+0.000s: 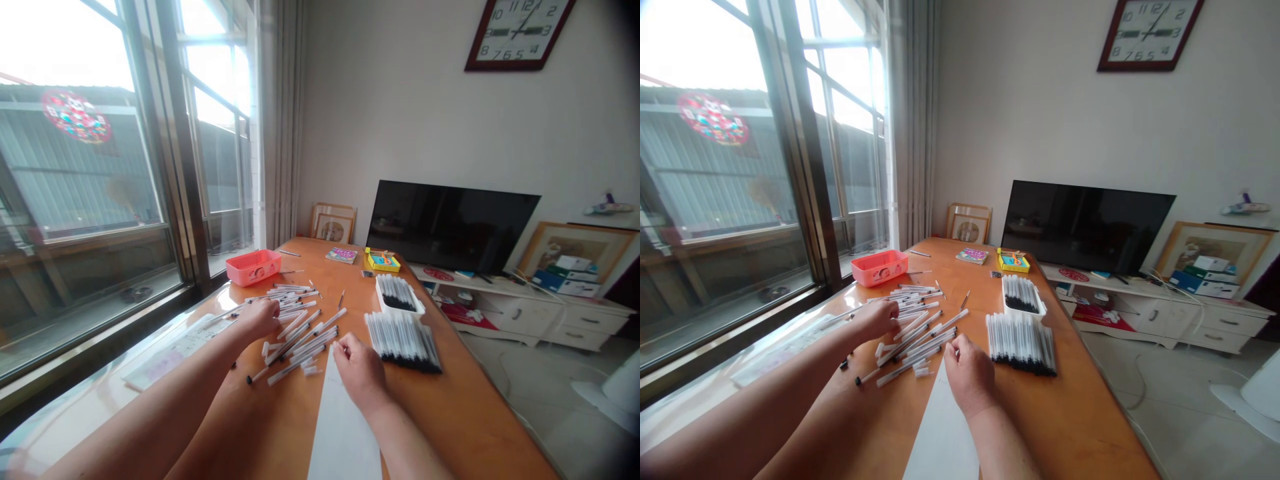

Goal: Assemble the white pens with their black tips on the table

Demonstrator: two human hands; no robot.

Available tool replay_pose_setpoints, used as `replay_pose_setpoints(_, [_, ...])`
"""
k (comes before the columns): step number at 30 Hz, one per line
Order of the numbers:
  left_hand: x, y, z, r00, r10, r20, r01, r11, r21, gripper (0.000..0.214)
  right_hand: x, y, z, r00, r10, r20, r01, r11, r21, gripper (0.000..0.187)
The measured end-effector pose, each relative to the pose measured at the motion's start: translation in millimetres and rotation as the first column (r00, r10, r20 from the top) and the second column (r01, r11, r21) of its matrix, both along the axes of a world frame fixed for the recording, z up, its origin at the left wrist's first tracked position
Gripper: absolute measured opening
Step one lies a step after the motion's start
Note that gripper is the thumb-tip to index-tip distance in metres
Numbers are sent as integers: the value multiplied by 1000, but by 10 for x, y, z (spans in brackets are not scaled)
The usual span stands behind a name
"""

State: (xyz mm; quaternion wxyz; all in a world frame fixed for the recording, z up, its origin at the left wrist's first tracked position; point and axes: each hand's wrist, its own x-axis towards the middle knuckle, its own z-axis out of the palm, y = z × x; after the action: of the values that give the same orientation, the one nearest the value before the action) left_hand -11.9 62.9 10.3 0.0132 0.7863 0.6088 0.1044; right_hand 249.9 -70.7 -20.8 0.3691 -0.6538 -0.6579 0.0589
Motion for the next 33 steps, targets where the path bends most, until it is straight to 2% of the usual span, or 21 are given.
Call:
replay_pose_setpoints(9, [128,93,113,995,98,-19,-100,965,-241,16,-2,1,18,1000,-11,21,10,1000,6,24])
replay_pose_setpoints(16, [208,102,119,995,95,-31,-100,919,-381,36,-6,1,30,999,-19,43,20,1000,-2,22])
replay_pose_setpoints(23, [401,63,171,999,52,-9,-51,900,-433,39,-9,-7,41,999,-14,43,13,1000,12,22])
replay_pose_setpoints(26, [505,45,156,1000,27,5,-22,898,-439,33,-8,-10,43,999,-14,42,13,1000,15,23])
replay_pose_setpoints(33, [571,105,154,1000,9,23,-1,951,-310,6,1,7,19,999,-15,39,14,1000,19,23])
